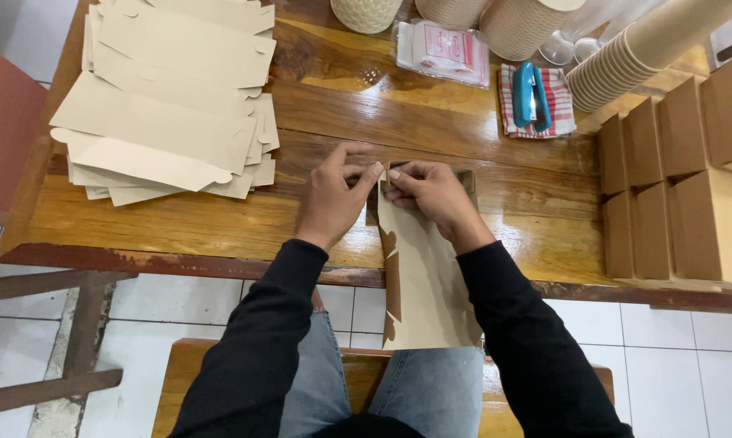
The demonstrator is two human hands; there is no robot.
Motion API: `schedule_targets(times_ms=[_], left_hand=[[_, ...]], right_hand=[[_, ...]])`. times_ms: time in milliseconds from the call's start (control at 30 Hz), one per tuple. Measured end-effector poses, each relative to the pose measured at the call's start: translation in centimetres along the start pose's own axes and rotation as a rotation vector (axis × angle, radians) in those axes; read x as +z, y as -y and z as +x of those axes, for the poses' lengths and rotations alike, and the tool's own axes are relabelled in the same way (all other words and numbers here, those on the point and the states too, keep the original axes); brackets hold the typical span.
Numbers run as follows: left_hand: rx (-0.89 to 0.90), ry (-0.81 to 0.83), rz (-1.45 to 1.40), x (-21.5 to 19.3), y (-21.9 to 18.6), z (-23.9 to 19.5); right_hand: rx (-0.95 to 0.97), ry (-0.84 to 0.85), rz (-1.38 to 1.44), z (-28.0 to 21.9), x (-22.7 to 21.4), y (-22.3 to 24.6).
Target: The person assembles cardboard boxes by folding the flat sheets into a three-dimensional shape and tucking the tabs into the pre-cut slots.
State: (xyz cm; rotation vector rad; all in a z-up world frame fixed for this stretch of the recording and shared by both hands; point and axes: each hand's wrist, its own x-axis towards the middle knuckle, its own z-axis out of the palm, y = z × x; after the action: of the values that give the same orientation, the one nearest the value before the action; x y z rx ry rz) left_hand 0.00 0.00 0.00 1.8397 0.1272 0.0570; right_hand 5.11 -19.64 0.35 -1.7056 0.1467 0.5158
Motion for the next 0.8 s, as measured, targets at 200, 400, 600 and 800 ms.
schedule_targets(times_ms=[200, 400, 600, 800], left_hand=[[0.044, -0.017, 0.029, 0.9, 0.9, 0.6], [0.151, 0.062, 0.075, 0.1, -0.2, -0.6], [0.085, 0.08, 0.015, -0.1, 0.2, -0.1], [0.147, 0.083, -0.021, -0.1, 0.9, 0.1]], right_hand=[[0.026, 0.003, -0.001, 3.0, -0.6, -2.9], [-0.021, 0.071, 0.015, 2.8, -0.6, -2.4], [0.023, 0.078, 0.018, 0.2, 0.3, 0.6], [0.031, 0.085, 0.024, -0.3, 0.3, 1.2]])
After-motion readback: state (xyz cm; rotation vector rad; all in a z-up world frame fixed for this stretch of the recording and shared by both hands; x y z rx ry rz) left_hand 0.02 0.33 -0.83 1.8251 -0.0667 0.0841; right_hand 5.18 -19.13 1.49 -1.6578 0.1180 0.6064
